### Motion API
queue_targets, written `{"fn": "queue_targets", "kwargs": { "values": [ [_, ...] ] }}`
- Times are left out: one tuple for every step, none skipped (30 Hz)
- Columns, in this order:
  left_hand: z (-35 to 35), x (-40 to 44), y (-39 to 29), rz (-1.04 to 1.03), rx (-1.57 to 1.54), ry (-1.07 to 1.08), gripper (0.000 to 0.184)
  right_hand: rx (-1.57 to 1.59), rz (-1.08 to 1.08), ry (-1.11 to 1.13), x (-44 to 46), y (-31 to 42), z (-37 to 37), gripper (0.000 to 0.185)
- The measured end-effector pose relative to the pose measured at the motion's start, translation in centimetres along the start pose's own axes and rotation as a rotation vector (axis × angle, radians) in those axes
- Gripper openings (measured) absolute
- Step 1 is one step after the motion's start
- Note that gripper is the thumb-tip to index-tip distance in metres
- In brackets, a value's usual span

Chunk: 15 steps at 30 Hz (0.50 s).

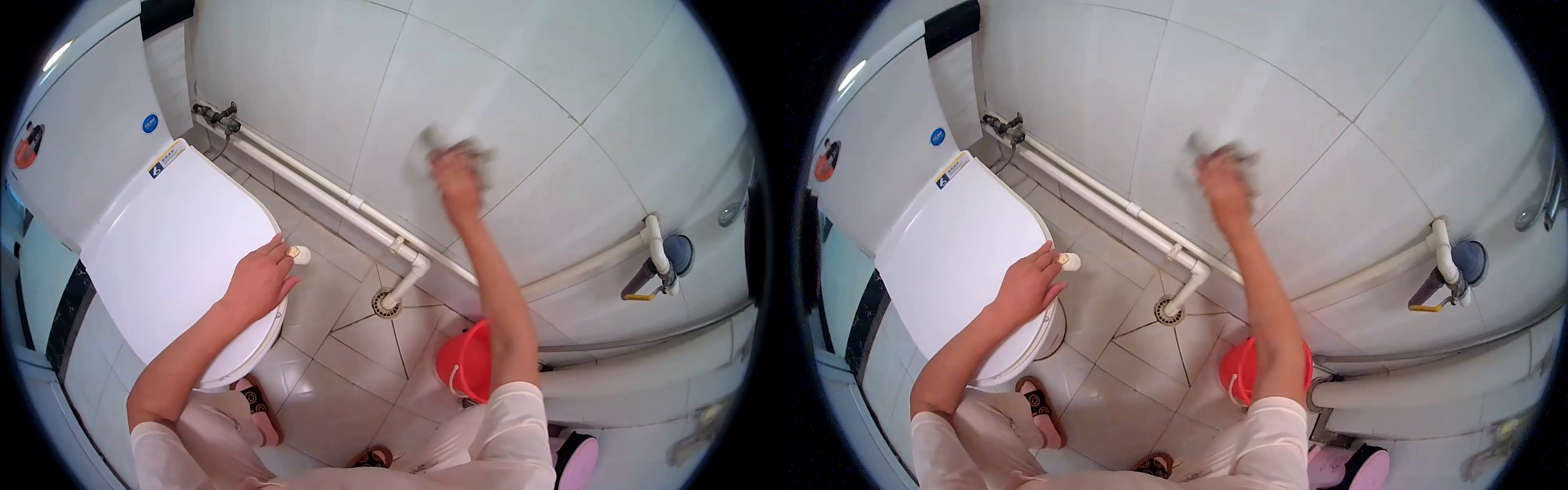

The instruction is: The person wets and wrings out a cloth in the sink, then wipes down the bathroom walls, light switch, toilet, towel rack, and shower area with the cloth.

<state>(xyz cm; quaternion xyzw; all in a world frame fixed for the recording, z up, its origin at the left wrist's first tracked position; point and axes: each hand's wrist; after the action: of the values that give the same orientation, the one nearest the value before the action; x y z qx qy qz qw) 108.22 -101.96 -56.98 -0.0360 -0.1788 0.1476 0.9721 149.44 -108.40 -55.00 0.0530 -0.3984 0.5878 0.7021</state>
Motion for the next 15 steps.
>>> {"fn": "queue_targets", "kwargs": {
  "values": [
    [-0.1, -0.2, 0.1, 0.011, -0.016, 0.004, 0.028, 0.418, 0.065, -0.105, -3.6, 1.7, -3.5, 0.039],
    [-0.1, -0.2, 0.1, 0.016, -0.034, 0.0, 0.027, 0.451, 0.058, 0.152, -7.1, 3.2, -6.0, 0.034],
    [-0.2, -0.1, 0.1, 0.022, -0.048, -0.006, 0.027, 0.452, 0.048, 0.459, -10.0, 3.5, -5.9, 0.029],
    [-0.1, 0.1, 0.2, 0.017, -0.06, -0.017, 0.027, 0.454, 0.035, 0.764, -11.2, 3.8, -5.8, 0.025],
    [-0.1, -0.1, 0.2, 0.016, -0.072, -0.016, 0.026, 0.445, 0.135, 0.569, -10.9, 3.2, -5.4, 0.021],
    [-0.1, -0.3, 0.3, 0.024, -0.082, -0.012, 0.026, 0.439, 0.239, 0.374, -10.6, 1.8, -4.8, 0.017],
    [0.0, -0.3, 0.4, 0.023, -0.097, 0.03, 0.028, 0.433, 0.344, 0.178, -9.8, 0.4, -3.6, 0.013],
    [0.1, -0.3, 0.3, 0.02, -0.095, 0.026, 0.028, 0.532, 0.259, 0.081, -6.2, -1.0, -0.4, 0.013],
    [0.2, -0.2, 0.3, 0.016, -0.095, 0.026, 0.028, 0.503, 0.238, -0.137, -2.8, -3.3, 2.4, 0.02],
    [0.3, -0.2, 0.3, 0.011, -0.09, 0.03, 0.027, 0.304, 0.167, -0.296, 0.3, -5.7, 5.7, 0.029],
    [0.3, -0.1, 0.2, 0.027, -0.081, 0.055, 0.028, 0.194, 0.108, -0.379, 4.4, -7.6, 10.6, 0.036],
    [0.2, 0.0, 0.1, 0.039, -0.072, 0.077, 0.028, 0.141, 0.115, -0.528, 8.0, -9.1, 14.9, 0.045],
    [0.2, 0.2, 0.1, 0.049, -0.061, 0.096, 0.028, 0.123, 0.051, -0.659, 10.8, -10.0, 18.3, 0.051],
    [0.1, 0.2, 0.1, 0.041, -0.068, 0.075, 0.028, 0.05, 0.119, -0.827, 13.5, -11.0, 20.3, 0.054],
    [0.0, 0.0, 0.2, 0.036, -0.075, 0.052, 0.029, 0.015, 0.026, -0.918, 16.2, -12.9, 20.0, 0.055]
  ]
}}
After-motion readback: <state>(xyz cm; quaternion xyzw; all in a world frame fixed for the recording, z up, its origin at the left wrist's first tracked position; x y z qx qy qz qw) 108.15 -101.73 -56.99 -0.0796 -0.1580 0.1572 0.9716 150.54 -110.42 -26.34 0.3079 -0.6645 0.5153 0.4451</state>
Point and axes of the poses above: each hand's wrist, its own x-axis towards the middle knuckle, its own z-axis out of the back of the hand, y = z × x, and after that the axes turned 4 degrees about -z, right-handed
